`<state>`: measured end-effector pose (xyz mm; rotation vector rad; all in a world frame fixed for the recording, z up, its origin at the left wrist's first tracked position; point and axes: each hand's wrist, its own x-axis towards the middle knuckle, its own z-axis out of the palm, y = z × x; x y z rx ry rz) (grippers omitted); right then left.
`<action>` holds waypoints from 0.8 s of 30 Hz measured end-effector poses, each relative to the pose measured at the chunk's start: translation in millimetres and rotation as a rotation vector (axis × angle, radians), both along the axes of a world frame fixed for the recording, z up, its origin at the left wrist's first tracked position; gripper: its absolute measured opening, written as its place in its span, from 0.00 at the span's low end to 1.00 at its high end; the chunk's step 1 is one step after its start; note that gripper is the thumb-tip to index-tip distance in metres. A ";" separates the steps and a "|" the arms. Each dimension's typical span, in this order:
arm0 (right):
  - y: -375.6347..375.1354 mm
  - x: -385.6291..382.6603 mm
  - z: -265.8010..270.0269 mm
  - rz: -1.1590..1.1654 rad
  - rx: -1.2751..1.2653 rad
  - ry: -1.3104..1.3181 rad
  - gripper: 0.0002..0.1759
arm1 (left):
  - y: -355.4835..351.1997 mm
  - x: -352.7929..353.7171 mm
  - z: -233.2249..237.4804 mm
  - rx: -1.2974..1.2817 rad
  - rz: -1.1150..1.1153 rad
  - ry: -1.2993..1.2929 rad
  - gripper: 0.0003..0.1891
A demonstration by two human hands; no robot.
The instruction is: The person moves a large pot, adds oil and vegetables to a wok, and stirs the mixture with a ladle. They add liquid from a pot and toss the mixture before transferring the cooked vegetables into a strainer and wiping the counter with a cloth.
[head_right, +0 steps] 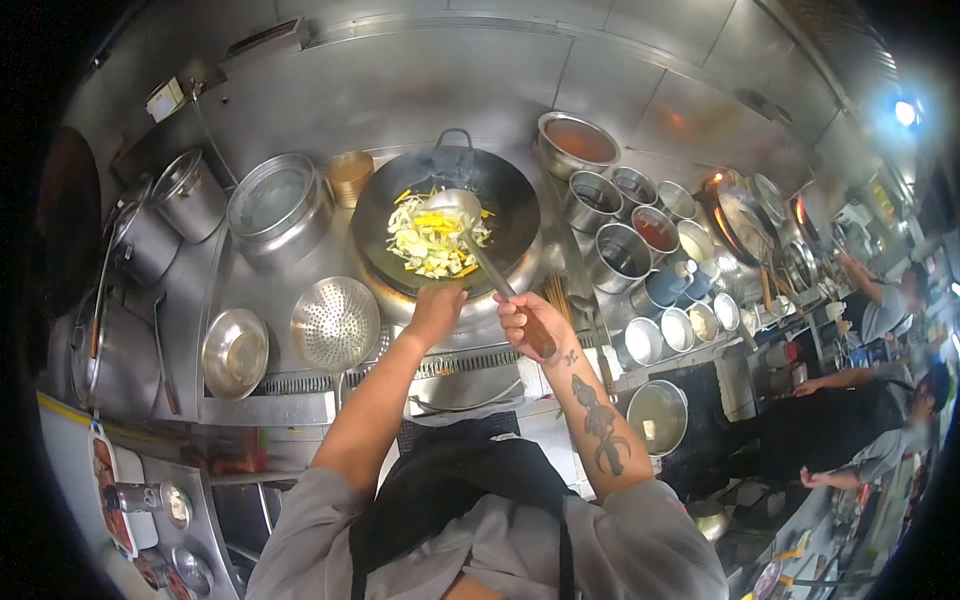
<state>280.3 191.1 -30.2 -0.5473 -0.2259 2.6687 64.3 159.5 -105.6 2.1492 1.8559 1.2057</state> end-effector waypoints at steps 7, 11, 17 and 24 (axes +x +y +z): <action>-16.3 -17.5 13.6 -0.053 0.950 -0.859 0.14 | 1.7 2.7 -4.8 0.048 0.023 0.013 0.08; -19.8 -7.2 11.0 -0.197 1.365 -1.089 0.22 | 8.8 3.5 -7.8 -0.054 0.037 -0.003 0.09; -46.5 16.6 21.2 -0.064 1.345 -0.959 0.25 | 5.3 2.9 -12.8 -0.003 0.043 0.026 0.10; -35.0 4.4 -6.3 0.019 1.971 -1.246 0.21 | 3.1 2.8 -4.2 0.002 0.042 -0.007 0.09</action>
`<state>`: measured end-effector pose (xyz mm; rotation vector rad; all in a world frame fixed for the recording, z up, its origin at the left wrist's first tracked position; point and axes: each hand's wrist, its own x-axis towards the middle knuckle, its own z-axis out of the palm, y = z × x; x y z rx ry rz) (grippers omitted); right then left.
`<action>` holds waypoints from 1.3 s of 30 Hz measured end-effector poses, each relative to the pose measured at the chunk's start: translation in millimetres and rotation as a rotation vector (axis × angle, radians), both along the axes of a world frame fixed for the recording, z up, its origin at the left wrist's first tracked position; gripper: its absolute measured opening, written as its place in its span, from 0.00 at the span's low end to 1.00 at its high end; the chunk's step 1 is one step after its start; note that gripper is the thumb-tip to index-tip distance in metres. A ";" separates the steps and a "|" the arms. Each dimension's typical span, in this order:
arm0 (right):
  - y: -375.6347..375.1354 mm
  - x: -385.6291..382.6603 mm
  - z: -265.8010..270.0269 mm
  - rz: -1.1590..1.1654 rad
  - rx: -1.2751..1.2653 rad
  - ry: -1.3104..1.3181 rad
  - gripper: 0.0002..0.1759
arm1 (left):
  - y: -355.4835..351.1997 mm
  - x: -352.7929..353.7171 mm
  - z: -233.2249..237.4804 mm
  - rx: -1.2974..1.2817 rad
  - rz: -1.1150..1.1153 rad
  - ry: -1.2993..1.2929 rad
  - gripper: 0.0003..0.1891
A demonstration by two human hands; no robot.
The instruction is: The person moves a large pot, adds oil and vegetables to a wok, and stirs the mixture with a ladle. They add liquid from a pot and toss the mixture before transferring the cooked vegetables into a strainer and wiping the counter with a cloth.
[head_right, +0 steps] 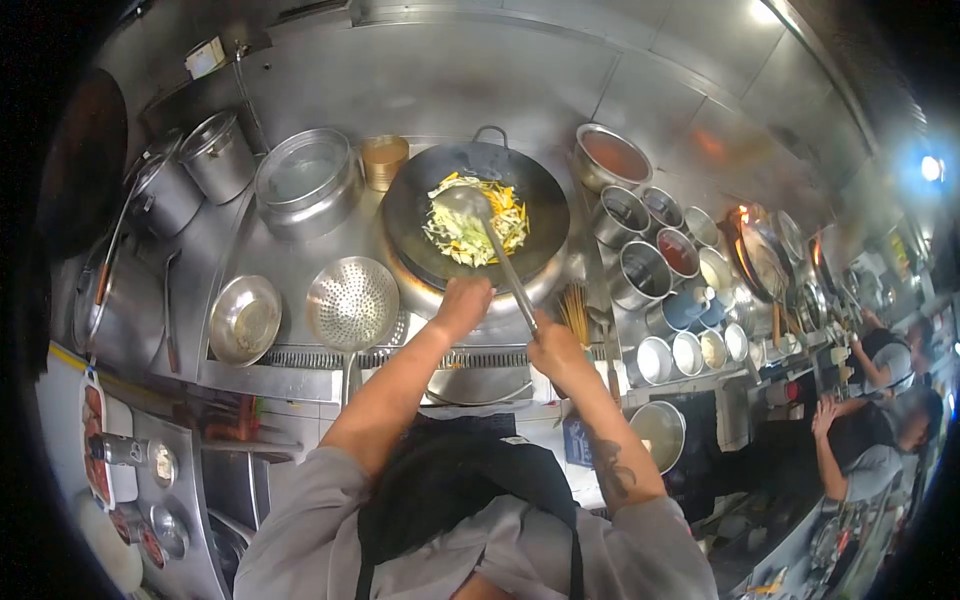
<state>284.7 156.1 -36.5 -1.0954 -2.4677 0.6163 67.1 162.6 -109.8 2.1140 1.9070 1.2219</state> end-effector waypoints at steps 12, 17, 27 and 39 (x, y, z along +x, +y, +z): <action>-21.9 33.8 48.2 0.014 -0.082 -0.120 0.30 | -15.6 -5.2 3.2 0.028 -0.031 -0.027 0.09; -13.9 56.7 55.7 0.025 0.162 -0.253 0.33 | -65.5 14.7 42.4 0.191 0.018 -0.005 0.21; 13.2 10.5 15.0 0.063 0.015 -0.279 0.31 | -146.4 1.6 90.6 0.180 0.136 -0.161 0.22; 22.6 -8.8 29.6 -0.016 -0.092 -0.285 0.31 | -305.3 -79.3 -17.8 -0.099 0.635 -0.298 0.29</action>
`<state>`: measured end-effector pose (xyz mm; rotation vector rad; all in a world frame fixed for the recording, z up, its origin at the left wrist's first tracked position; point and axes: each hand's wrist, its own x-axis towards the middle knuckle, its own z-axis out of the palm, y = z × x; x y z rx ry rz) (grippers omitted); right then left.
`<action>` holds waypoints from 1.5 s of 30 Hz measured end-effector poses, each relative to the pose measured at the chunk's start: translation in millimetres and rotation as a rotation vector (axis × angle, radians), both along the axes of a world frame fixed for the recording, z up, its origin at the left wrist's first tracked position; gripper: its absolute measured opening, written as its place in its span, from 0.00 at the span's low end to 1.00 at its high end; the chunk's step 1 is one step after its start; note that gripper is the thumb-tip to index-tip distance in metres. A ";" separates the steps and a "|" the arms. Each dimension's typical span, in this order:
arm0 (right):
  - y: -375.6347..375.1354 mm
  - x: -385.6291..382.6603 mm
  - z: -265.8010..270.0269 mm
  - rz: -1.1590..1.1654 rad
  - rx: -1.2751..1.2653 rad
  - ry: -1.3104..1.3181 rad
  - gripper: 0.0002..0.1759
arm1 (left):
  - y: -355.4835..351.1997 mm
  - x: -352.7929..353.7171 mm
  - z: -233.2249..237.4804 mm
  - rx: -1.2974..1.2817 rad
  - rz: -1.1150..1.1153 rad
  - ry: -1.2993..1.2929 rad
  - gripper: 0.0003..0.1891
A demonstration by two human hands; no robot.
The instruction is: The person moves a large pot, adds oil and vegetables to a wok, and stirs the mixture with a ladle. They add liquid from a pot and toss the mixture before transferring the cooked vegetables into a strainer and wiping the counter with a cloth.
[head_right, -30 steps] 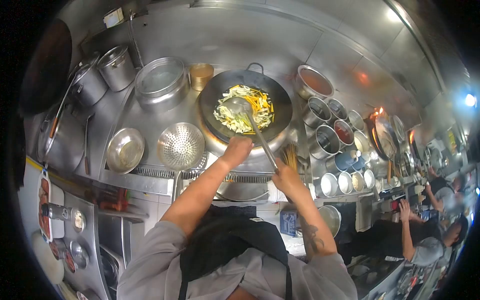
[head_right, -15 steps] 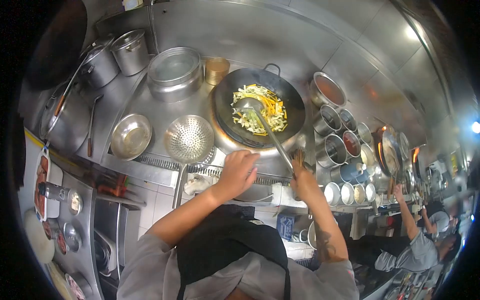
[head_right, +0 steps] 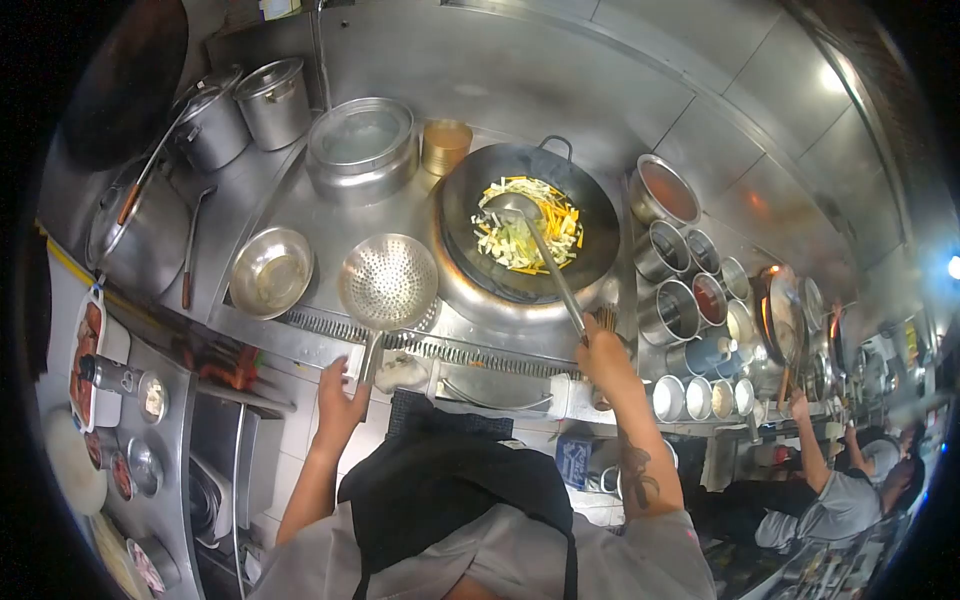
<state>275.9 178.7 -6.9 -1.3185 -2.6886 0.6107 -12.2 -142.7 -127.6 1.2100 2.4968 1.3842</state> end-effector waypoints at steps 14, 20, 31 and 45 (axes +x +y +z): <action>1.7 27.3 -6.4 -0.017 0.035 -0.015 0.27 | -23.1 -2.2 -63.1 -0.215 0.085 -0.951 0.30; 13.4 10.4 -15.0 0.057 0.135 0.347 0.26 | -34.6 -25.7 -68.5 -0.196 0.122 -0.505 0.23; 21.4 -230.8 -6.0 0.009 -0.364 0.649 0.19 | -28.5 -45.8 -54.0 -0.145 0.039 -0.387 0.13; 46.1 -463.3 -48.7 -0.148 -1.336 0.606 0.05 | -28.1 -113.3 -27.3 -0.111 0.002 -0.334 0.21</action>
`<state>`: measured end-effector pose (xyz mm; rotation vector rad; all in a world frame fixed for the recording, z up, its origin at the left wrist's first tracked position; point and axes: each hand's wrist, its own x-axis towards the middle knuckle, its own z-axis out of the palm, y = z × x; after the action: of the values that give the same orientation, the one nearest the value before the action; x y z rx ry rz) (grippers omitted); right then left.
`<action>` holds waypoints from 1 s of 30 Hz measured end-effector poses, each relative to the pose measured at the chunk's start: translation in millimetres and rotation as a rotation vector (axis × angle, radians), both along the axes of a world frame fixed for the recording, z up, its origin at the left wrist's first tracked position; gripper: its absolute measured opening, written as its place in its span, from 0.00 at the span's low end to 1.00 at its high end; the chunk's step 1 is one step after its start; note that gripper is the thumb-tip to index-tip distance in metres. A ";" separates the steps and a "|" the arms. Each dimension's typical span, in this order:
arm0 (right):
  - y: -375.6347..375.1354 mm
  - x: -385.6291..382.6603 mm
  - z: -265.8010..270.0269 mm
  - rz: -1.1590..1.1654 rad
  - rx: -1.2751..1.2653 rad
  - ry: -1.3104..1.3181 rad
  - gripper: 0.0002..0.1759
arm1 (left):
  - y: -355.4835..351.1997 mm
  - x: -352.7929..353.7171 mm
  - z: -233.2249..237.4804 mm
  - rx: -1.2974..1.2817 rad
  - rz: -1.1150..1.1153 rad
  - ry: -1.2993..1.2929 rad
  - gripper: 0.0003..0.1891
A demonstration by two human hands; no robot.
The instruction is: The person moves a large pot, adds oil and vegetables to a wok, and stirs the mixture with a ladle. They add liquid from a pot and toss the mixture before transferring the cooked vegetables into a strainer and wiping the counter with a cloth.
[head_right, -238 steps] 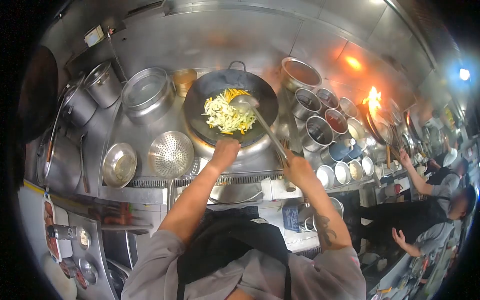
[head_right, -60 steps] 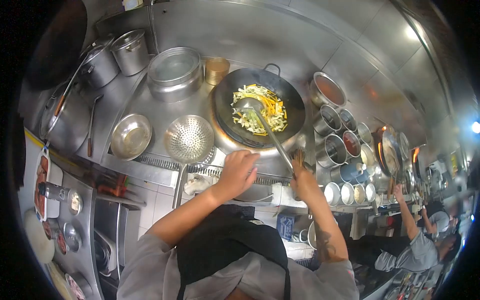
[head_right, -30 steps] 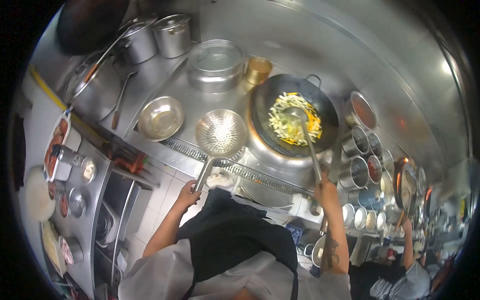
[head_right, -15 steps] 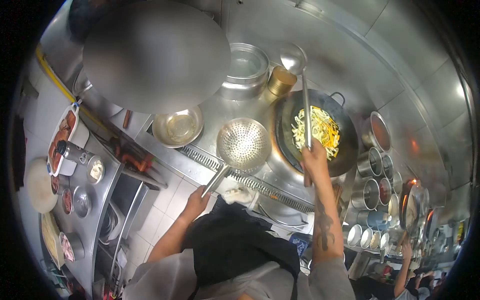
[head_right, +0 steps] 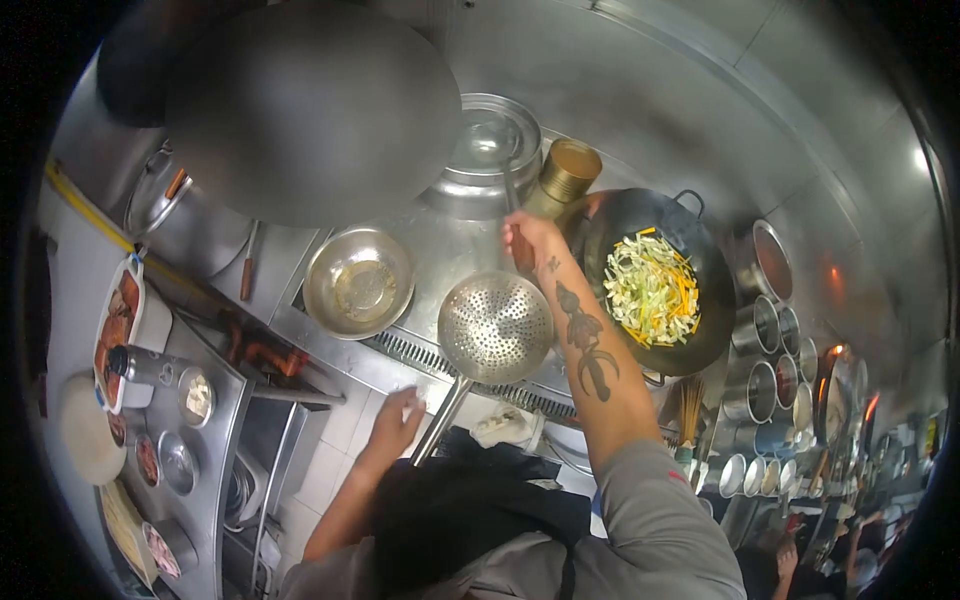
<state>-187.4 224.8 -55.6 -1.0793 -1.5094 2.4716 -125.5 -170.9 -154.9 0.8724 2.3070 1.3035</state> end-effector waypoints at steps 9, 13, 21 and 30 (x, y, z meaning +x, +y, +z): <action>-15.2 96.7 46.0 -0.010 -0.782 0.423 0.16 | 215.3 -184.7 27.3 0.234 0.063 -0.486 0.19; -32.1 150.7 64.8 0.016 -0.682 0.415 0.18 | 312.7 -234.7 -29.5 0.368 0.170 -0.826 0.13; -63.3 203.2 102.7 -0.030 0.408 -0.078 0.21 | 386.4 -214.1 -39.5 0.292 0.149 -0.933 0.04; -104.6 250.5 38.8 -0.087 0.809 -0.009 0.22 | 376.4 -270.0 -108.4 0.073 -0.189 0.080 0.09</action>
<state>63.0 120.2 -16.8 -0.9398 -2.1002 1.5134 -395.5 205.5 -263.3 1.1562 2.1853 1.2989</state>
